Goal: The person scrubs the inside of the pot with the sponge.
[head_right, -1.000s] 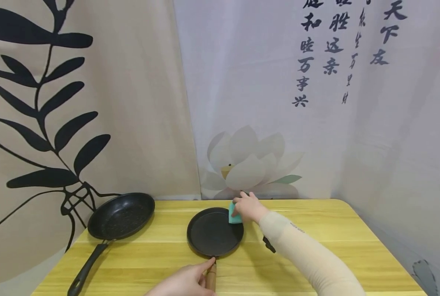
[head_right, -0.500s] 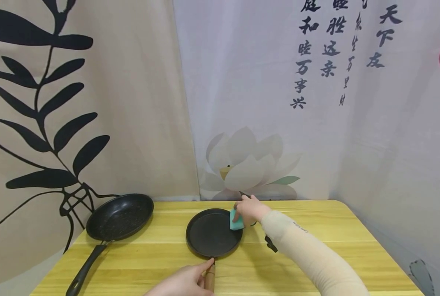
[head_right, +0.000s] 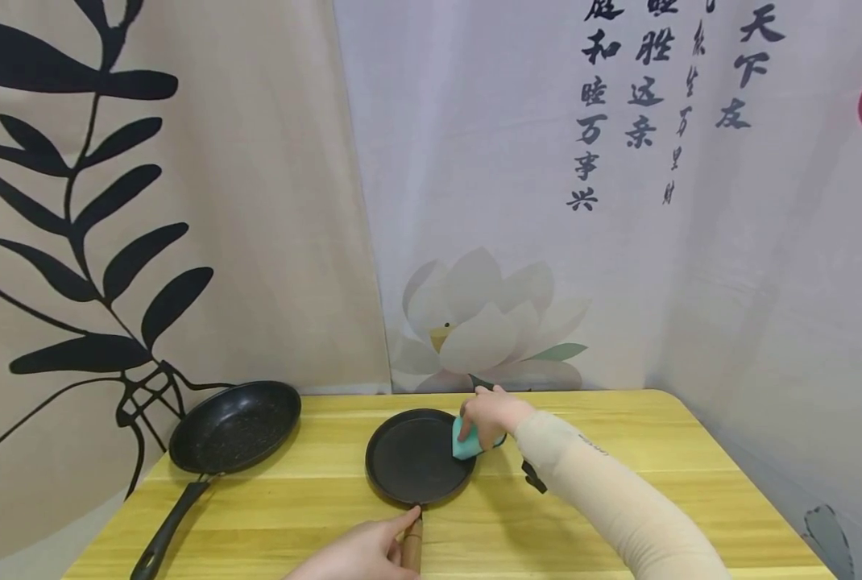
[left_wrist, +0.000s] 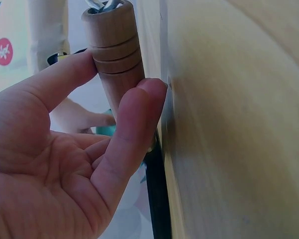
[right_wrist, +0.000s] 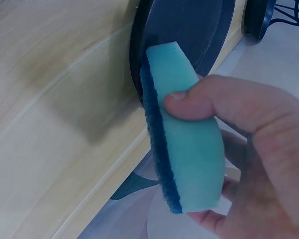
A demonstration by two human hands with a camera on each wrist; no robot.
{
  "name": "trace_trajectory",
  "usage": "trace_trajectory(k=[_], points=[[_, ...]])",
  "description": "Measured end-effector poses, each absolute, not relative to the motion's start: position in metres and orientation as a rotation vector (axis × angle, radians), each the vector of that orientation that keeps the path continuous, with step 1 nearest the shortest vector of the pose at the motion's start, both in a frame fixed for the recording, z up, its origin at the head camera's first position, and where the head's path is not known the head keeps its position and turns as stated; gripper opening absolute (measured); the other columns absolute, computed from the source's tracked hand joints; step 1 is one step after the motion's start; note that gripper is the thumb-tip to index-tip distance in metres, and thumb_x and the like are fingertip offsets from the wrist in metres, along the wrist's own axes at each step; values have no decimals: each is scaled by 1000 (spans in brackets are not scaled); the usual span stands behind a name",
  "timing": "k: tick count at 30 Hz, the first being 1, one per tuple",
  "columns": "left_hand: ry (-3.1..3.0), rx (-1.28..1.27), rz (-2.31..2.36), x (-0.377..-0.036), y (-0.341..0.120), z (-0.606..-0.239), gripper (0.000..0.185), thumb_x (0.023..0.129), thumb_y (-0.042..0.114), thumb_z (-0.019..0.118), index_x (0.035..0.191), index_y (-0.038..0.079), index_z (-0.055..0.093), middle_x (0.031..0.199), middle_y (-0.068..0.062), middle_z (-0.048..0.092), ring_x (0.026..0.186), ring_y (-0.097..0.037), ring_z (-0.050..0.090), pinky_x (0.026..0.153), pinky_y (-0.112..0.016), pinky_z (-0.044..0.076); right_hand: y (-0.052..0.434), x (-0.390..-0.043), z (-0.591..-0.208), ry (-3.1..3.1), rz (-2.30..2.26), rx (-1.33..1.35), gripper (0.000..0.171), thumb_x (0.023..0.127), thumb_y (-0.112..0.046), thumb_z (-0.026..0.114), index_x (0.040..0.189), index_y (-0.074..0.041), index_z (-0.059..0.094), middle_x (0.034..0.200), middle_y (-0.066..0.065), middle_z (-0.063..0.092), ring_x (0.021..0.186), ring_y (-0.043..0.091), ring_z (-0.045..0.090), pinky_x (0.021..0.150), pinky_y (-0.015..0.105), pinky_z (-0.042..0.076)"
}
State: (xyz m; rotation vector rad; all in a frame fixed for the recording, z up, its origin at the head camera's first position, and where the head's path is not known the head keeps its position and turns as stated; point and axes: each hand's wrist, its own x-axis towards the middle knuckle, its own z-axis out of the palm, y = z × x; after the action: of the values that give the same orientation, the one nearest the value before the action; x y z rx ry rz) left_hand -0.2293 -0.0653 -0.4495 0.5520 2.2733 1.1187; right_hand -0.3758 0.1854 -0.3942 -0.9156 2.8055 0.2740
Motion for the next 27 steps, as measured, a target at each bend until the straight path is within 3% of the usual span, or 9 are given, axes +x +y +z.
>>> trace_trajectory(k=[12, 19, 23, 27], points=[[2286, 567, 1111, -229, -65, -450, 83, 81, 30, 79, 146, -1, 39, 65, -3, 57, 54, -13, 50, 49, -24, 37, 185, -370, -390, 2749, 216, -907, 43, 74, -11, 78, 106, -40, 75, 132, -5, 57, 112, 23, 46, 90, 44, 37], [2291, 552, 1109, -229, -65, -449, 83, 80, 30, 80, 146, -1, 38, 65, -3, 57, 53, -14, 49, 49, -25, 36, 183, -369, -389, 2695, 118, -867, 45, 73, -7, 76, 106, -38, 75, 132, -2, 57, 125, 31, 47, 102, 48, 37], [2304, 559, 1106, -228, -64, -449, 83, 80, 30, 80, 147, 0, 39, 64, -3, 57, 52, -14, 49, 48, -25, 36, 183, -368, -389, 2680, 81, -840, 46, 72, -7, 77, 105, -38, 75, 130, -2, 58, 127, 32, 46, 92, 37, 46], [2292, 558, 1114, -228, -64, -448, 83, 81, 30, 79, 147, 0, 38, 64, -3, 57, 53, -14, 49, 48, -25, 36, 183, -367, -388, 2669, 73, -816, 45, 71, -9, 78, 105, -39, 75, 131, -3, 57, 127, 32, 45, 83, 33, 46]])
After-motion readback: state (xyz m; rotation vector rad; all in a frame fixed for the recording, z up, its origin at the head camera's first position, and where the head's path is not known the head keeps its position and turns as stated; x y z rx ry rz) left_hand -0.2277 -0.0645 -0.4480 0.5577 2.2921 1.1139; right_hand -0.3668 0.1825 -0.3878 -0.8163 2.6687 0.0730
